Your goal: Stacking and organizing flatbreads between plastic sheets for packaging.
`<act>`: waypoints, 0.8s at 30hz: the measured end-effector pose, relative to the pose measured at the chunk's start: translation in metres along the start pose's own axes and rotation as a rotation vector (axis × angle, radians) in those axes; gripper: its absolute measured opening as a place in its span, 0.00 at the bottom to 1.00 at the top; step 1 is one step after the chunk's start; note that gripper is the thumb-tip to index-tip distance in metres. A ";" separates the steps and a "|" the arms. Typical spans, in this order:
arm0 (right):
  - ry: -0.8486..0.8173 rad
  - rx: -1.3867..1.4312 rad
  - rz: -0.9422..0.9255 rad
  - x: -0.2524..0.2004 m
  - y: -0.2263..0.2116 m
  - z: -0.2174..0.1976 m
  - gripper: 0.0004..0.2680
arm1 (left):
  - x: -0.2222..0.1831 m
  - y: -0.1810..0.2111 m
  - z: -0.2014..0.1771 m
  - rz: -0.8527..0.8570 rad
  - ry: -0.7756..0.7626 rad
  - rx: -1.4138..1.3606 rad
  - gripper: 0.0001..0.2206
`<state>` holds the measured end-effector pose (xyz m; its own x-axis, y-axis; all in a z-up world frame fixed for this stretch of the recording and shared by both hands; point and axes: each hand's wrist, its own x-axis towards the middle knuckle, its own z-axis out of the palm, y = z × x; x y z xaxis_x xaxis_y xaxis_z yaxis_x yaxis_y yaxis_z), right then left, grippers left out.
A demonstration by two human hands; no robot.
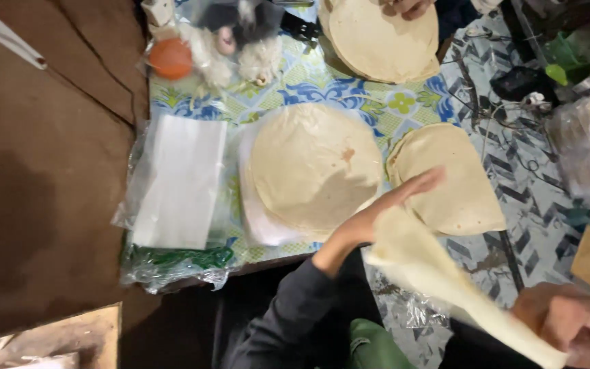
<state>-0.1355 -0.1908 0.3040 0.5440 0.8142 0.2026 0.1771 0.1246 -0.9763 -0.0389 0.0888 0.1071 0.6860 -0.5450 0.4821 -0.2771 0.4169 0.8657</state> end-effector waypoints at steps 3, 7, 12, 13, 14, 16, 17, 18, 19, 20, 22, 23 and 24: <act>-0.100 0.091 0.013 0.038 0.029 0.023 0.09 | -0.066 0.006 -0.030 -0.139 -0.073 -0.104 0.25; -0.255 0.284 -0.199 0.066 0.058 0.007 0.05 | -0.125 0.059 -0.079 -0.390 -0.118 -0.141 0.10; 0.583 0.098 0.022 0.128 0.153 -0.027 0.07 | -0.132 0.053 -0.141 -0.401 0.513 0.138 0.11; 0.966 0.004 0.173 0.135 0.188 -0.046 0.10 | -0.117 0.065 -0.152 -0.543 0.750 0.352 0.15; 0.969 -0.003 0.175 0.149 0.219 -0.051 0.10 | -0.120 0.047 -0.167 -0.540 0.747 0.345 0.15; 0.845 -0.226 0.577 0.181 0.283 -0.065 0.09 | -0.125 0.013 -0.201 -0.486 0.828 0.958 0.18; 0.846 -0.231 0.576 0.180 0.289 -0.066 0.09 | -0.120 0.022 -0.193 -0.481 0.830 0.955 0.18; 0.798 -0.325 0.572 0.182 0.297 -0.067 0.09 | -0.116 0.032 -0.189 -0.580 0.854 0.886 0.18; 0.748 -0.418 0.566 0.185 0.305 -0.068 0.10 | -0.113 0.043 -0.184 -0.678 0.875 0.815 0.18; 0.738 -0.411 0.579 0.181 0.301 -0.063 0.10 | -0.114 0.043 -0.184 -0.695 0.881 0.810 0.18; 0.854 -0.277 0.512 0.177 0.293 -0.056 0.09 | -0.112 0.043 -0.187 -0.592 0.895 0.713 0.16; 0.851 -0.277 0.516 0.178 0.294 -0.055 0.09 | -0.118 0.037 -0.186 -0.596 0.897 0.710 0.16; 0.922 -0.182 0.498 0.180 0.292 -0.058 0.07 | -0.119 0.031 -0.186 -0.565 0.926 0.709 0.15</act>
<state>0.0621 -0.0409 0.0598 0.9867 -0.0035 -0.1626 -0.1582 -0.2532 -0.9544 -0.0036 0.3019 0.0517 0.9526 0.3042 0.0027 0.1039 -0.3338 0.9369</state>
